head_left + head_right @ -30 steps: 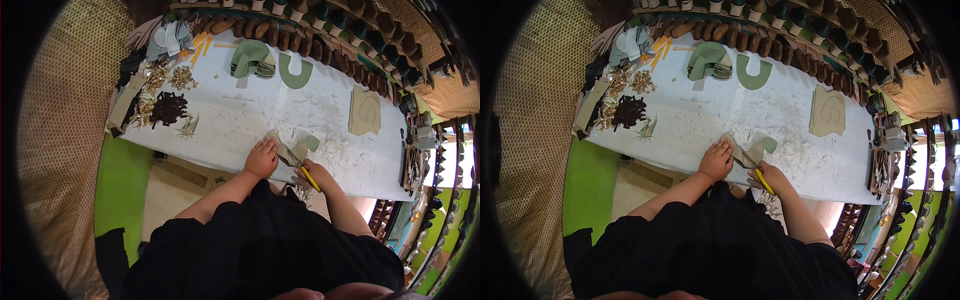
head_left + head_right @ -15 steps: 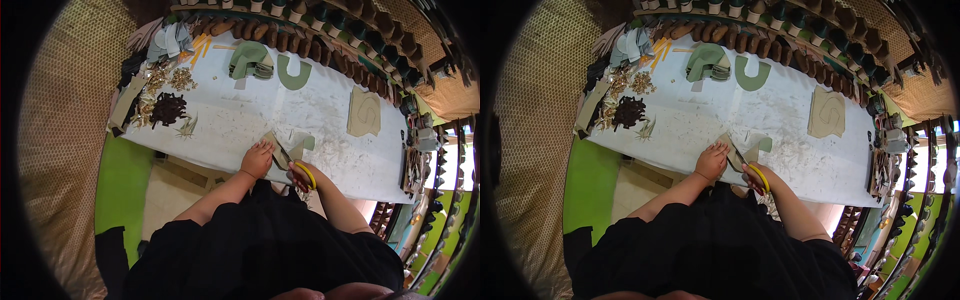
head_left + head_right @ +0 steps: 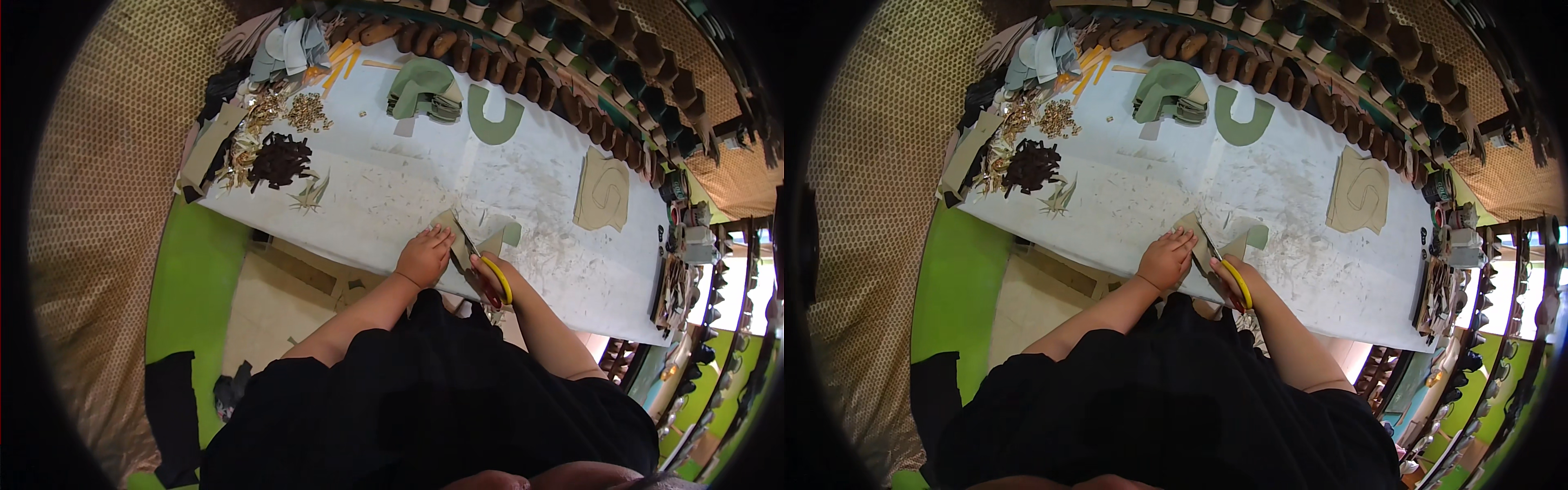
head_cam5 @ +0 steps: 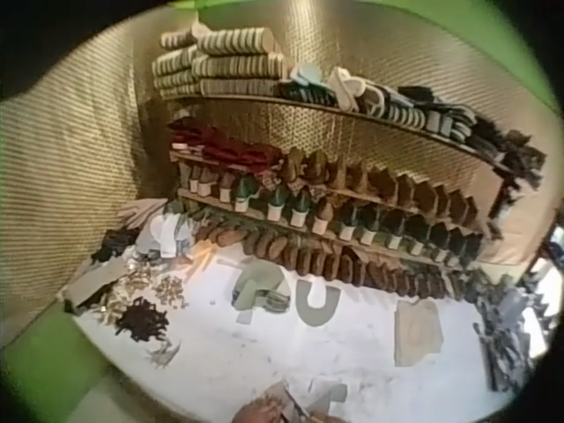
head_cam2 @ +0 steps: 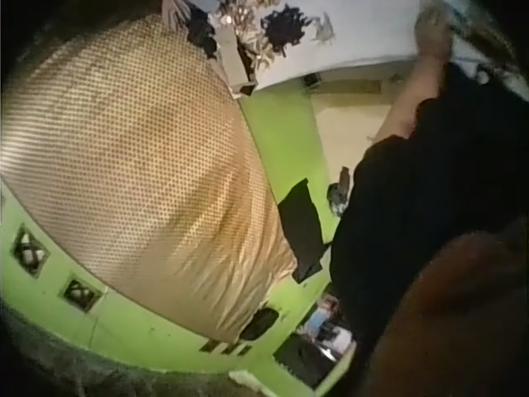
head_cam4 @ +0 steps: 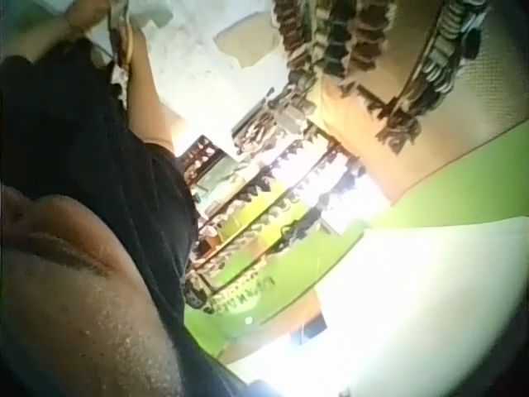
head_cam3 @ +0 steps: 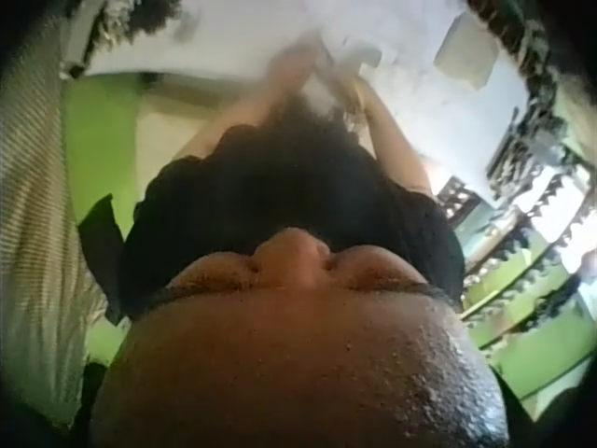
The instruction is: Cutting out shoe upper components from a sheet of fabric using scissors.
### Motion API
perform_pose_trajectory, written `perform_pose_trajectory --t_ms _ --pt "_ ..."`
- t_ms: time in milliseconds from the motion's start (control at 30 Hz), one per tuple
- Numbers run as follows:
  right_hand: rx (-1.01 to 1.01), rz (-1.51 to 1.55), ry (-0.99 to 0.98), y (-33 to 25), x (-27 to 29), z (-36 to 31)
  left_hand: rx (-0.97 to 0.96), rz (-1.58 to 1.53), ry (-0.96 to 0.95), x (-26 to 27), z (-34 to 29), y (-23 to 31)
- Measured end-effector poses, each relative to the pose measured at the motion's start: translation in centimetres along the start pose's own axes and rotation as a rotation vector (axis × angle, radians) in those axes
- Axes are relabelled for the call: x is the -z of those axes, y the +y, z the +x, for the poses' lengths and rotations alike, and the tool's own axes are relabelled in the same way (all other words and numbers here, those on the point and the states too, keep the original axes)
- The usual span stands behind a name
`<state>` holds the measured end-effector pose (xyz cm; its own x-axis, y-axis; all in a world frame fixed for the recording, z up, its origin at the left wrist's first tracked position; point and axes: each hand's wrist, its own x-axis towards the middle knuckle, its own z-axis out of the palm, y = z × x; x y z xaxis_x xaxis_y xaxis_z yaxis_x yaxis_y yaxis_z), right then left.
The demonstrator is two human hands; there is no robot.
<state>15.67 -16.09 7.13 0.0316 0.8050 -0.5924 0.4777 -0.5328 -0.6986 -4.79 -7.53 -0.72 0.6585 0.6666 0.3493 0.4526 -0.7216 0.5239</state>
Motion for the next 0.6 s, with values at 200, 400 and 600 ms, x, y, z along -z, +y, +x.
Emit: perform_pose_trajectory --t_ms 200,400,600 --pt "-0.02 0.035 0.006 0.7 -0.3 0.0 -0.004 -0.011 0.028 0.2 0.3 0.3" --pt "-0.078 0.108 -0.015 0.3 0.1 -0.7 -0.004 -0.016 0.037 0.3 0.3 0.2" --pt "-0.071 0.055 0.022 -0.1 -0.2 -0.9 -0.021 -0.01 0.043 0.3 0.4 0.2"
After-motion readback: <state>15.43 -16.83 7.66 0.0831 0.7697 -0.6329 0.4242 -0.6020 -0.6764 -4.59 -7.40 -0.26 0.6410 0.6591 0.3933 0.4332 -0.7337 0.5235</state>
